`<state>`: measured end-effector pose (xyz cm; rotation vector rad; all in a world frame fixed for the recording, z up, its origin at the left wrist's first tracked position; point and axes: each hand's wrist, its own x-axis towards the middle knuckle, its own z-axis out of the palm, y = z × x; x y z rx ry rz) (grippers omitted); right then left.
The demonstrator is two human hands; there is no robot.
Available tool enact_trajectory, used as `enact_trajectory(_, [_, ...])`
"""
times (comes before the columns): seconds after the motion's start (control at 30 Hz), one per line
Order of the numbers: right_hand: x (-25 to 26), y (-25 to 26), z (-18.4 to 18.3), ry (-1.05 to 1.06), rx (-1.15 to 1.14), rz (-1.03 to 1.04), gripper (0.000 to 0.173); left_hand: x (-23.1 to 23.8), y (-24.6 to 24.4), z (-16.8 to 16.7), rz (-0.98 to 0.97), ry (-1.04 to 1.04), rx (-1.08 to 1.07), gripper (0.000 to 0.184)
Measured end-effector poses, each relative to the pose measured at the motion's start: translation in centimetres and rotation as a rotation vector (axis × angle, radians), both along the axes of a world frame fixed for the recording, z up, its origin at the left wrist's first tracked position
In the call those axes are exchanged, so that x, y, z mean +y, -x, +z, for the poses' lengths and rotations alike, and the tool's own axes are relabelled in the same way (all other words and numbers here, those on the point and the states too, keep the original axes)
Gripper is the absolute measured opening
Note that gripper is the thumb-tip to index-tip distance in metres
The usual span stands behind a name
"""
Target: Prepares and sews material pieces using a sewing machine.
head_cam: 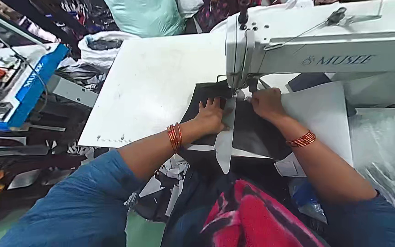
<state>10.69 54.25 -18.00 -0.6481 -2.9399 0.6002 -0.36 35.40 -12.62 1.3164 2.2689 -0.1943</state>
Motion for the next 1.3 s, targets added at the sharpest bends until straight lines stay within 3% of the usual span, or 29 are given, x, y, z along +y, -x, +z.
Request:
enact_trajectory(0.37, [0.2,0.0,0.0,0.008,0.009,-0.007,0.032,0.5,-0.4,0.4,0.018,0.043,-0.014,0.078])
enact_trajectory(0.57, [-2.5,-1.3,0.7,-0.137,0.216,0.055,0.026,-0.1,-0.7,0.0,0.009,-0.006,0.018,0.080])
enact_trajectory(0.63, [-3.5,-1.9,0.3,-0.055,0.239,0.124,0.035,-0.1,-0.5,-0.1,0.010,0.000,0.015,0.079])
enact_trajectory(0.8, [-4.9,-2.6,0.2,0.027,-0.087,0.180,0.065,0.2,-0.6,0.5,0.037,0.092,-0.043,0.080])
enact_trajectory(1.1, [-5.3,-2.6,0.6,-0.059,-0.100,0.227,0.062,0.5,-0.7,0.9,0.038,0.128,-0.034,0.082])
enact_trajectory(1.3, [-4.2,-1.1,2.4,0.068,-0.244,0.212,0.070,0.8,-0.7,1.0,0.033,0.144,-0.034,0.083])
